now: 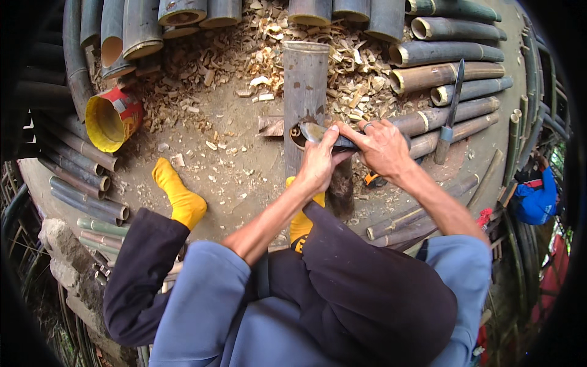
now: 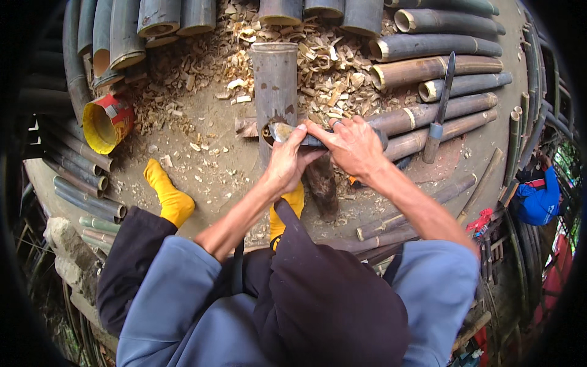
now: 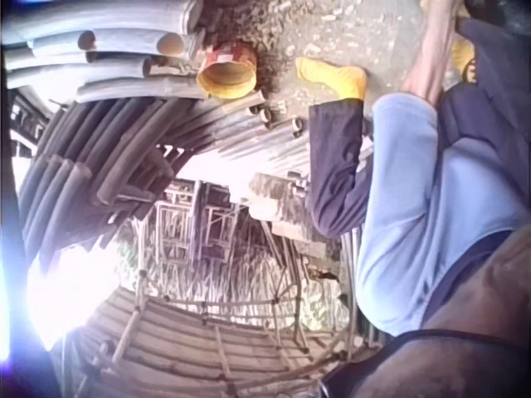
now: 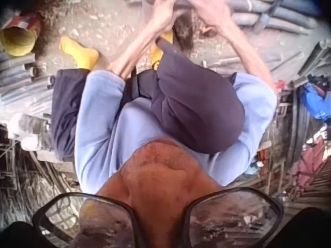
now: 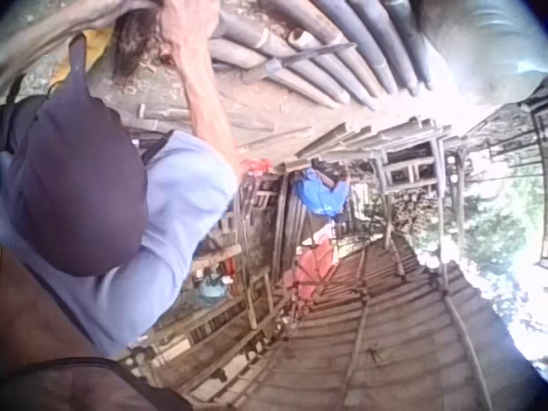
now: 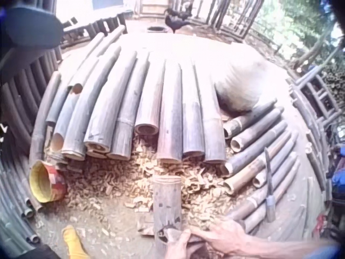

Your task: The person carves a hole into a bamboo stalk using a knife and a wooden mallet, then smooths the edges of the hole with the knife and clears debris from the opening.

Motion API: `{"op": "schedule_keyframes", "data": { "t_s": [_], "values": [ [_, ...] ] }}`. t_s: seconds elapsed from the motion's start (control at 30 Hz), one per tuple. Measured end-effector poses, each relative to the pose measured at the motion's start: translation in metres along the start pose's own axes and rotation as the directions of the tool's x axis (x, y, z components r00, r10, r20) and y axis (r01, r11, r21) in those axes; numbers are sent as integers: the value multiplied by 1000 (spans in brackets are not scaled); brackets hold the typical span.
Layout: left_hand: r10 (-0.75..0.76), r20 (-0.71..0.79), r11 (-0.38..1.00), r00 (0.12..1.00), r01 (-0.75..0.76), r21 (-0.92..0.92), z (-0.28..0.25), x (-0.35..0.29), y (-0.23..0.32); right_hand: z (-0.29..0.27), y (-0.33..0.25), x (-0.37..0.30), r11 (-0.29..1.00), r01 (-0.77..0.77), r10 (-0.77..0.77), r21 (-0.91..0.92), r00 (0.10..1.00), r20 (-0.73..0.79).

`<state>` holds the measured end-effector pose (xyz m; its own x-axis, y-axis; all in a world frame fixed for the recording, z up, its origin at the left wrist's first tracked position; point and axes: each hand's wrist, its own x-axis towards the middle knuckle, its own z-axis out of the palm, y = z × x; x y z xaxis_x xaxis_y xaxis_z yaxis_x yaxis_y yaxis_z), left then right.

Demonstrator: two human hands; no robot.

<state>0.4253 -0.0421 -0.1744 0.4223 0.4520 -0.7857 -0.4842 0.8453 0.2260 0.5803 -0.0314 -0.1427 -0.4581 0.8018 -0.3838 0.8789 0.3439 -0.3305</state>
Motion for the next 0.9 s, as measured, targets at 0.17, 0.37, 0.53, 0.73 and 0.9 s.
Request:
{"op": "schedule_keyframes", "data": {
  "t_s": [0.17,0.37,0.53,0.73,0.9],
  "values": [
    [63,116,799,991,20,-600,11,2,3,-48,9,60,866,366,-329,-341,930,163],
    [-112,27,746,993,102,-658,-5,4,18,-38,-20,81,883,311,-306,-352,949,69],
    [-251,-188,813,950,312,492,22,-8,40,-14,-41,-18,769,-501,492,397,860,133],
    [-151,135,945,979,183,-270,-14,-2,23,-53,-31,36,988,-94,112,-124,982,152],
    [-10,345,754,939,233,-614,-18,-8,9,-57,-31,81,870,297,-164,-394,928,335]
  ]
}}
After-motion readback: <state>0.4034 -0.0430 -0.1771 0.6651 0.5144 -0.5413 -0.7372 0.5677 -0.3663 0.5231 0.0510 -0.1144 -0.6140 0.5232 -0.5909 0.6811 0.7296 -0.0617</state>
